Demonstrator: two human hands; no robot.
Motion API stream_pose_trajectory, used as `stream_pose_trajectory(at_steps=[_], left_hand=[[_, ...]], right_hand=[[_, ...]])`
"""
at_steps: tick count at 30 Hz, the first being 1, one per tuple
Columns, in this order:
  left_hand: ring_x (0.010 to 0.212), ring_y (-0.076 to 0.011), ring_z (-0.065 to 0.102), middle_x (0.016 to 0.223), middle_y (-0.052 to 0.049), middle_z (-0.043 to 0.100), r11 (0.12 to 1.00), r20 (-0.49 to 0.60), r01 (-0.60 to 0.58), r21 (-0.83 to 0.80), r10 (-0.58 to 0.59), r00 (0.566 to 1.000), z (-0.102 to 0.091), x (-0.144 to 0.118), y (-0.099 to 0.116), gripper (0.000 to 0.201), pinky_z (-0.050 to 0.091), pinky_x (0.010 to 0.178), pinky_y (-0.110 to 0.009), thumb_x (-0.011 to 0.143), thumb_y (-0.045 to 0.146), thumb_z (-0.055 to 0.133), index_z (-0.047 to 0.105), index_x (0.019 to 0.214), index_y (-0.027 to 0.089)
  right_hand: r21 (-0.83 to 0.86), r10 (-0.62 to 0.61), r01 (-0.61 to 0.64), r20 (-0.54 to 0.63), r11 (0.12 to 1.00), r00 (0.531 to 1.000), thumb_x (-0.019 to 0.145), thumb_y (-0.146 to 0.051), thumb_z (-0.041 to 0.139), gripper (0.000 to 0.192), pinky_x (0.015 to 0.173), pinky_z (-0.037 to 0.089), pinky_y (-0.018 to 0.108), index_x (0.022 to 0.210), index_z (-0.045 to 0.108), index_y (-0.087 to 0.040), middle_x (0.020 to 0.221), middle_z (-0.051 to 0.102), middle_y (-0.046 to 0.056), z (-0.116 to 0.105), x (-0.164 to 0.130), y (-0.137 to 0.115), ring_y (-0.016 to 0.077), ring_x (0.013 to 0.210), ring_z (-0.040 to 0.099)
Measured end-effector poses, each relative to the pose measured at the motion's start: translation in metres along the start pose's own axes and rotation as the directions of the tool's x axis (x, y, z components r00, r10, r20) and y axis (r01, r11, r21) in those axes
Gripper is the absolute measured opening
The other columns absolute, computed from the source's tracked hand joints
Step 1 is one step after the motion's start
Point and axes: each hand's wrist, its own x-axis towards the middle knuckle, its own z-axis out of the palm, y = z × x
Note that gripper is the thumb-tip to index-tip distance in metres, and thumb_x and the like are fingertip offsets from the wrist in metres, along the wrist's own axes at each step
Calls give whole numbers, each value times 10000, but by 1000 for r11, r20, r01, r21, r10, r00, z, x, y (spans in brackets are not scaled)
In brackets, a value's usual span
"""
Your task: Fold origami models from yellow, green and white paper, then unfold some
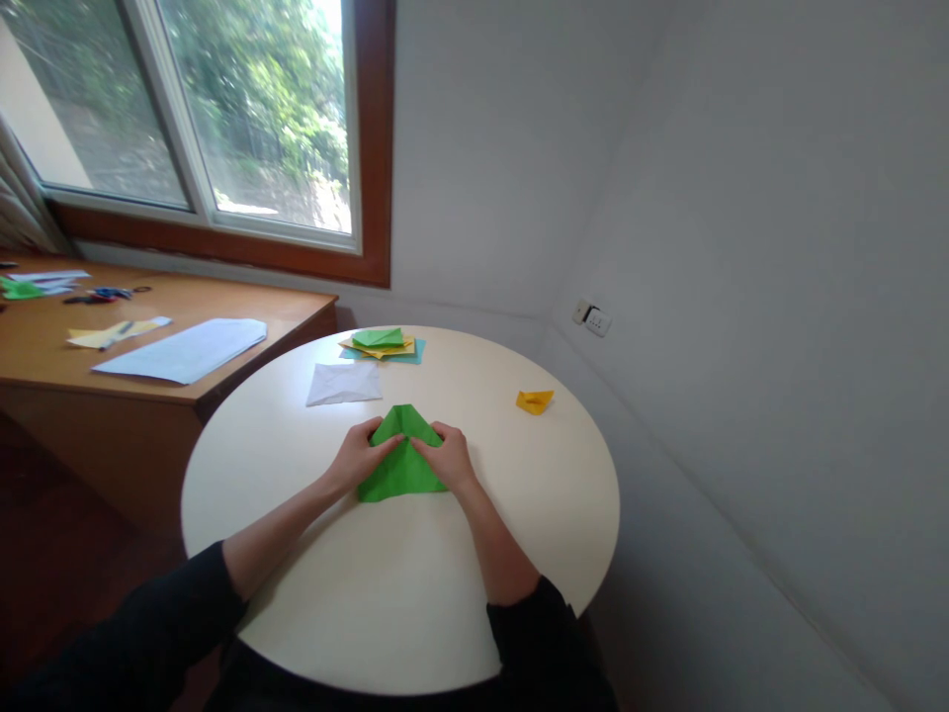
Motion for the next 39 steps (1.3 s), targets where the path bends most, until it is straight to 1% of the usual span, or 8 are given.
stream_pose_trajectory(at_steps=[4,9,15,20,26,30,34,39], left_hand=[[589,-146,496,594,10,544,1000,17,-17,7,17,1000,0,-1,0,255,358,515,-240,698,395,543,562,654,145],[551,-123,459,555,23,518,1000,-15,-6,13,6,1000,1,-2,5,242,341,504,-230,695,366,539,564,622,137],[555,-115,435,565,14,522,998,-50,-23,-58,20,999,6,-1,6,266,350,517,-226,712,376,533,596,641,127],[554,-117,441,567,4,534,987,-23,-18,-162,15,1000,13,-2,8,272,366,522,-228,715,382,540,597,640,126],[588,-129,475,604,-5,569,951,-19,9,-310,-16,1000,17,-1,8,218,396,565,-245,674,345,580,599,665,128],[642,-145,515,638,-13,589,873,40,123,-471,-119,992,18,-3,11,193,433,617,-268,622,314,613,599,668,128],[588,-119,513,603,2,548,695,121,252,-674,-233,965,16,-4,19,260,430,586,-256,607,372,631,550,649,128],[552,-102,516,620,2,560,554,117,288,-781,-323,939,12,-1,20,392,420,543,-243,613,489,658,540,711,128]], right_hand=[[-123,-59,49,-79,991,995,649,-363,589,290,472,275,218,501,408,-193,484,393,-54,0,-1,-1,99,506,384],[-272,-109,70,-132,960,985,703,-367,553,234,506,298,227,558,475,-200,521,466,-44,1,-4,-4,113,526,428],[-569,-295,129,-210,812,932,775,-305,508,164,614,316,263,657,548,-199,662,593,20,7,-7,-13,153,629,508],[-667,-433,214,-180,713,883,805,-233,479,125,684,315,281,725,563,-186,724,616,36,8,-8,-16,163,697,548],[-656,-489,314,-97,686,867,799,-205,503,77,743,328,282,818,574,-181,843,659,41,10,-8,-11,160,771,577],[-635,-467,343,-31,692,884,800,-182,489,108,764,335,288,861,578,-186,861,668,43,11,-8,-10,164,790,589],[-603,-465,382,21,700,885,781,-145,487,191,794,357,303,935,587,-198,953,662,49,12,-8,-7,176,875,591],[-544,-476,459,121,702,871,734,-141,541,339,874,371,347,1063,580,-215,1109,612,75,14,-10,-7,213,1015,551]])
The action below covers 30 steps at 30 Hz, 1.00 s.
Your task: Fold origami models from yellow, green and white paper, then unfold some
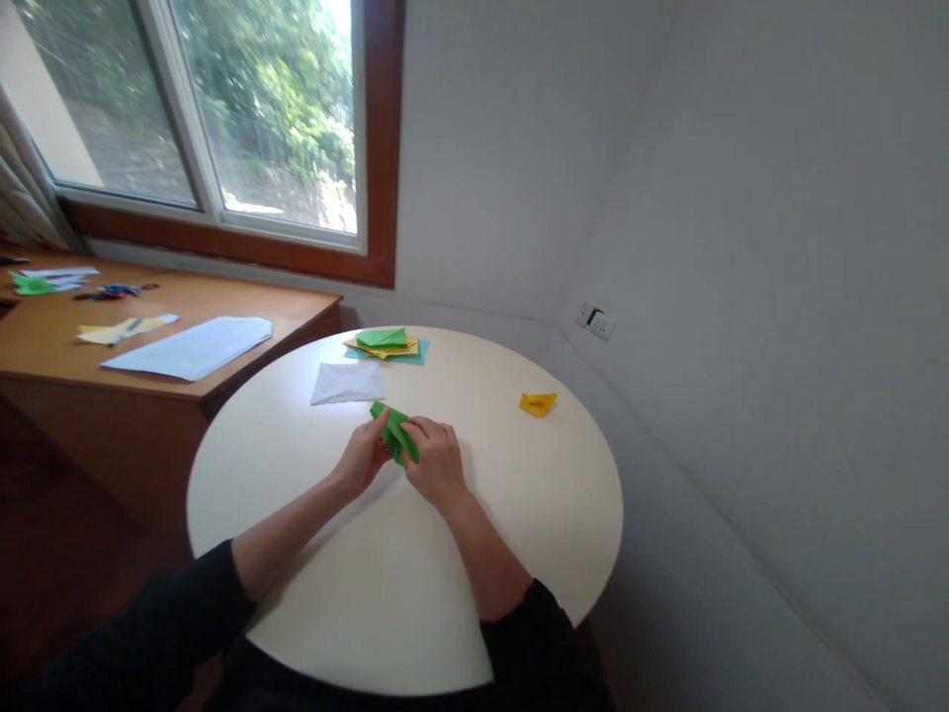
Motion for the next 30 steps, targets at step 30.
stream_pose_trajectory(at_steps=[30], left_hand=[[856,-198,599,896,-103,674,994,63,-87,-62,91,994,-11,10,0,353,444,802,-352,657,393,693,665,865,109]], right_hand=[[886,543,-462,365,49,757,549,-422,747,356,754,485,350,789,672,-169,802,698,33,5,5,18,188,749,634]])
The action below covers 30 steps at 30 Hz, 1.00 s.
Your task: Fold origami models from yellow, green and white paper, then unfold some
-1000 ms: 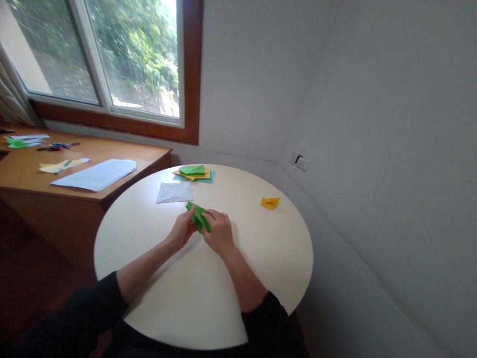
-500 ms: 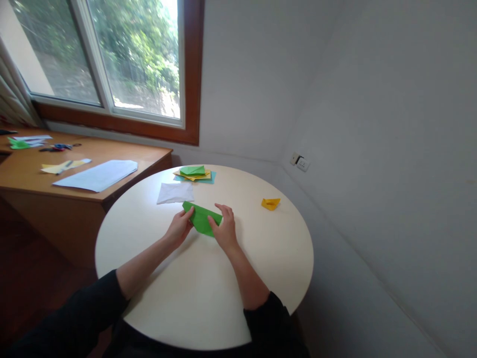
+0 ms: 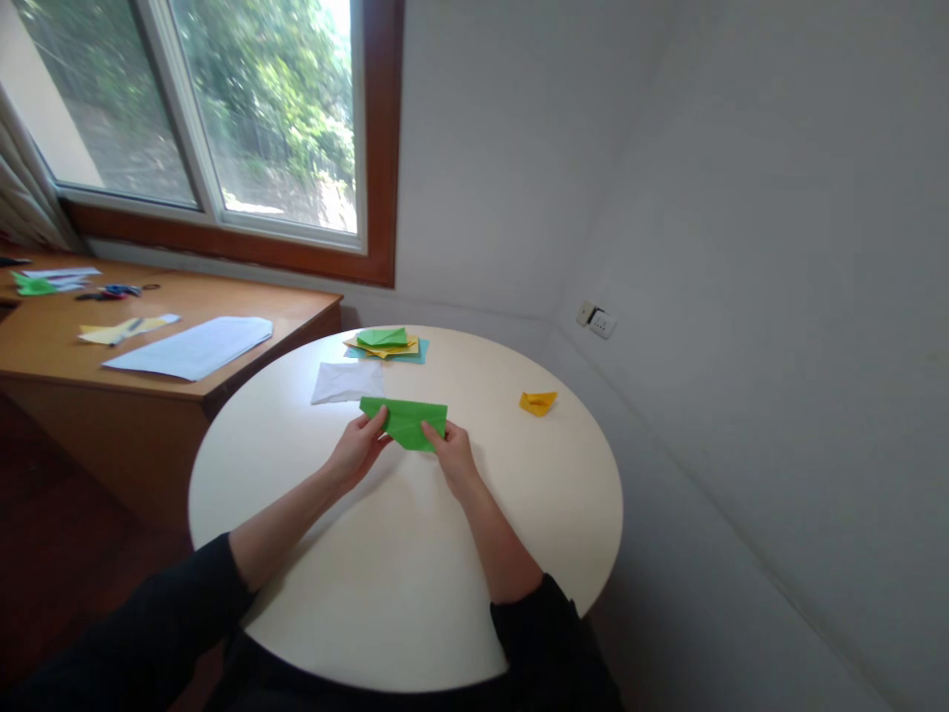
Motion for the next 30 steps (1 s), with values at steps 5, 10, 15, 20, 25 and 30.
stream_pose_trajectory(at_steps=[5,10,15,20,25,30], left_hand=[[635,-121,561,692,-56,644,990,-83,90,110,-82,993,0,-3,0,332,460,679,-297,559,357,762,650,720,89],[596,-106,559,676,-49,645,987,-73,99,125,-90,993,0,-3,-1,363,473,657,-278,502,317,795,651,735,80],[591,-106,582,684,-46,656,993,-94,73,94,-64,994,0,-3,-2,365,496,678,-286,500,294,799,647,751,76],[599,-119,604,684,-49,663,995,-83,75,61,-69,994,2,-4,-1,348,512,737,-322,501,255,801,638,750,75],[621,-127,617,708,-56,667,995,-81,85,54,-80,994,2,-4,0,327,511,768,-328,528,245,788,632,760,76],[614,-112,609,672,-27,639,997,-101,53,52,-47,994,-2,-1,1,277,506,770,-313,551,247,774,612,717,95]], right_hand=[[44,-64,70,-109,997,992,556,-403,747,315,671,480,314,743,660,-165,725,682,22,-5,3,-3,164,675,615],[135,-79,102,-167,986,983,558,-358,754,322,651,473,282,818,635,-209,815,669,4,-4,2,-8,153,728,603],[261,-24,46,-89,964,996,547,-322,767,433,686,459,288,940,588,-304,958,651,-23,-1,1,-8,159,843,592],[200,94,-90,-8,976,996,533,-323,777,299,626,394,258,778,635,-227,849,664,12,-1,2,-1,153,784,567],[173,91,-83,-36,981,995,514,-322,785,264,618,351,247,700,646,-196,737,643,-9,-3,2,0,108,675,532],[193,62,-29,-166,981,984,445,-330,807,297,584,328,235,634,624,-192,662,611,-29,-3,4,-4,90,620,497]])
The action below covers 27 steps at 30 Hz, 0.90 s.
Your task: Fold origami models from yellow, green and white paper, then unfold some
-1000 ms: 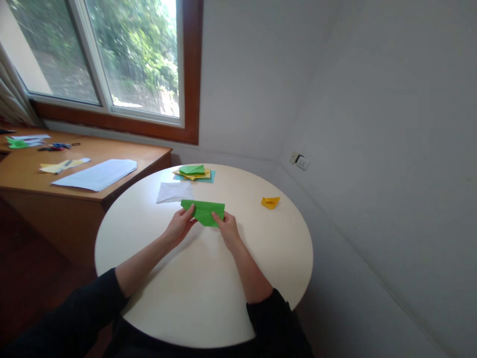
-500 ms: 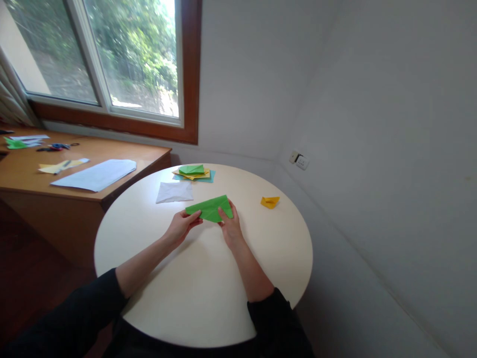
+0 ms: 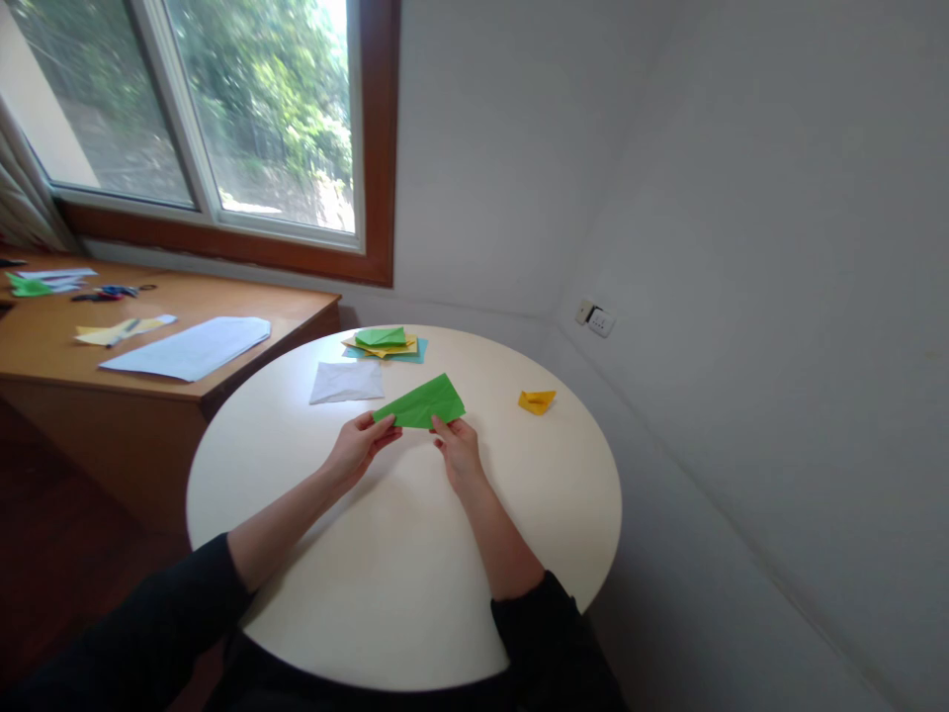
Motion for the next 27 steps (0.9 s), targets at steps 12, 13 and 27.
stream_pose_trajectory(at_steps=[12,13,27], left_hand=[[505,-63,501,535,44,519,997,-77,-24,78,30,997,-5,5,2,369,452,593,-236,446,349,799,538,597,135],[501,-61,490,536,44,516,996,-81,-23,90,31,996,-5,5,3,374,443,581,-232,444,358,797,536,596,137],[488,-45,457,576,44,526,995,-101,-17,95,27,994,-6,5,2,391,393,549,-221,434,354,798,534,618,132]], right_hand=[[31,-81,84,-89,996,993,504,-316,765,277,532,317,238,547,518,-199,617,565,-40,-10,6,-6,99,591,490],[27,-96,99,-104,995,990,511,-315,759,269,531,317,240,555,519,-203,610,559,-42,-12,8,-7,102,592,492],[-141,-225,210,-103,967,969,556,-381,729,242,555,310,235,711,654,-210,641,589,-38,-14,9,-11,90,604,462]])
